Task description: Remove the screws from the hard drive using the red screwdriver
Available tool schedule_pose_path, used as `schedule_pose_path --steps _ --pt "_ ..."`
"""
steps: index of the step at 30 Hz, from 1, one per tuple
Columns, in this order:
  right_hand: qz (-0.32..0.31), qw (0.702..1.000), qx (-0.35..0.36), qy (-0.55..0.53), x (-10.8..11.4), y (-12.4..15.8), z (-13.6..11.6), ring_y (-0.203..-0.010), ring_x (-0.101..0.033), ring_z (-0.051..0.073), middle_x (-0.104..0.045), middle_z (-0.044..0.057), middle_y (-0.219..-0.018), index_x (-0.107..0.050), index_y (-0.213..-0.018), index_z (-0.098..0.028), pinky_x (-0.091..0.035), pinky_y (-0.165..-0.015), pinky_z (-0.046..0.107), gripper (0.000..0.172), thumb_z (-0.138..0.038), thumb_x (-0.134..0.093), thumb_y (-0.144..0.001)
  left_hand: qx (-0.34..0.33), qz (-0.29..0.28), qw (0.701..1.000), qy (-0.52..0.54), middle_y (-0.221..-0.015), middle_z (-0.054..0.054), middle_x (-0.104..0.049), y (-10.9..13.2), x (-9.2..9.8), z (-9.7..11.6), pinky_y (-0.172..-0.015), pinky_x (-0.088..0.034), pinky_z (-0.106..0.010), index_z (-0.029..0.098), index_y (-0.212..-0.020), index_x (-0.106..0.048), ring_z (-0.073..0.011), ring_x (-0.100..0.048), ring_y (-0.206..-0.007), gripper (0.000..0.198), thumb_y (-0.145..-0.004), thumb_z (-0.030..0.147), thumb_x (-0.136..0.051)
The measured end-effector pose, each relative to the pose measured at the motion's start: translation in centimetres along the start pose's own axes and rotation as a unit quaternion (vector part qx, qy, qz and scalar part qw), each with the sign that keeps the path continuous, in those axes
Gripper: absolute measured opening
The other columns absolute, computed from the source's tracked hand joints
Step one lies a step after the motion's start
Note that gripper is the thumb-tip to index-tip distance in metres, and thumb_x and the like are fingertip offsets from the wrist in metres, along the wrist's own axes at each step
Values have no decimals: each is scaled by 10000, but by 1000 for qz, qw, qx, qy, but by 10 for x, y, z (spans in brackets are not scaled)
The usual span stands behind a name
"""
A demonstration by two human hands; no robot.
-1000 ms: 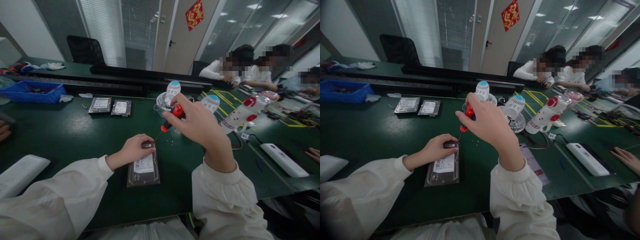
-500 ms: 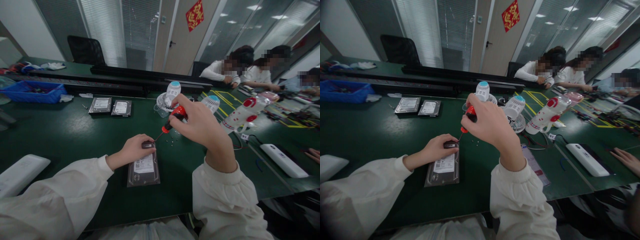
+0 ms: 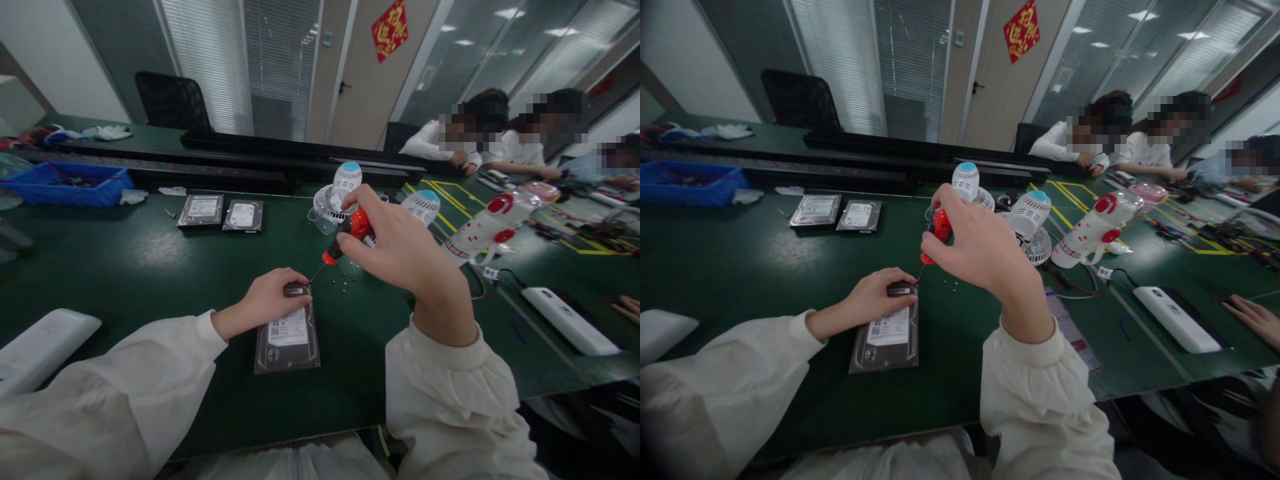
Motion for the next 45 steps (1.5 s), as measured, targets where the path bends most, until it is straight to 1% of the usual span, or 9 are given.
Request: schedule_pose_path --steps 3,12,15,19,25,30,36,41,45 --pt "20 999 -27 11 1 -1 4 -608 -454 145 -544 1 -702 -546 -1035 -193 -257 -610 300 339 -517 -496 -947 1 0 1000 1 -1192 -28 -704 0 0 -2 -904 -549 -394 262 -1166 -703 -249 -662 -1090 385 -893 525 -638" --pt "17 1000 12 -23 3 0 -3 -661 -453 144 -586 23 -850 -502 -1114 -181 -288 -628 307 310 -247 -549 -815 2 -2 1000 3 -1187 -28 -702 0 -1 -3 -900 -550 -389 264 -1175 -697 -245 -664 -1083 395 -892 532 -634" --pt "31 999 9 -7 2 -2 -4 -693 -470 157 -588 33 -848 -523 -1044 -185 -281 -629 306 208 -315 -533 -882 -1 2 1000 1 -1182 -25 -704 0 -1 -2 -891 -552 -388 262 -1169 -701 -241 -667 -1069 390 -890 528 -638" --pt "36 999 -27 18 -1 -5 -3 -581 -414 146 -523 -2 -668 -562 -1009 -202 -235 -596 303 343 -527 -461 -967 3 5 1000 -4 -1180 -26 -711 -1 0 -1 -904 -548 -392 264 -1149 -709 -244 -668 -1073 363 -884 505 -649" --pt "21 1000 12 -2 0 -3 -8 -633 -466 161 -584 13 -730 -582 -1211 -192 -274 -631 306 350 -288 -509 -883 7 -3 1000 0 -1211 -27 -703 -1 -2 -3 -915 -546 -401 268 -1175 -697 -251 -662 -1098 397 -888 537 -640" --pt "26 999 -20 8 0 -3 -1 -603 -460 148 -570 6 -694 -595 -1232 -196 -261 -602 296 418 -484 -499 -944 -2 1 1000 7 -1196 -24 -702 -1 -2 -5 -899 -551 -391 267 -1171 -697 -245 -663 -1088 396 -892 541 -638" --pt "10 1000 -3 5 0 -2 -5 -602 -459 144 -575 2 -711 -561 -1303 -198 -260 -614 301 409 -346 -491 -929 -3 0 1000 8 -1189 -27 -702 0 -2 -4 -897 -553 -394 263 -1173 -699 -246 -665 -1083 395 -893 536 -638" --pt "25 1000 -7 -4 1 -3 -4 -609 -469 141 -590 9 -724 -613 -1186 -196 -269 -607 295 405 -508 -503 -952 -3 -2 1000 6 -1187 -25 -702 0 -1 -3 -894 -551 -386 262 -1179 -697 -243 -668 -1072 399 -897 537 -634" --pt "24 1000 -2 2 1 -3 -3 -603 -447 132 -600 4 -741 -601 -1183 -199 -262 -611 296 326 -346 -546 -897 -6 1 1000 0 -1185 -19 -706 -1 -1 -3 -890 -546 -379 261 -1174 -701 -241 -667 -1075 398 -894 537 -638"
Point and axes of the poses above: each hand's wrist, its own y-axis away from the middle knuckle, its own x-axis out of the back of the hand, z = x × y, the point moved 7 cm from there along -y, towards the middle knuckle
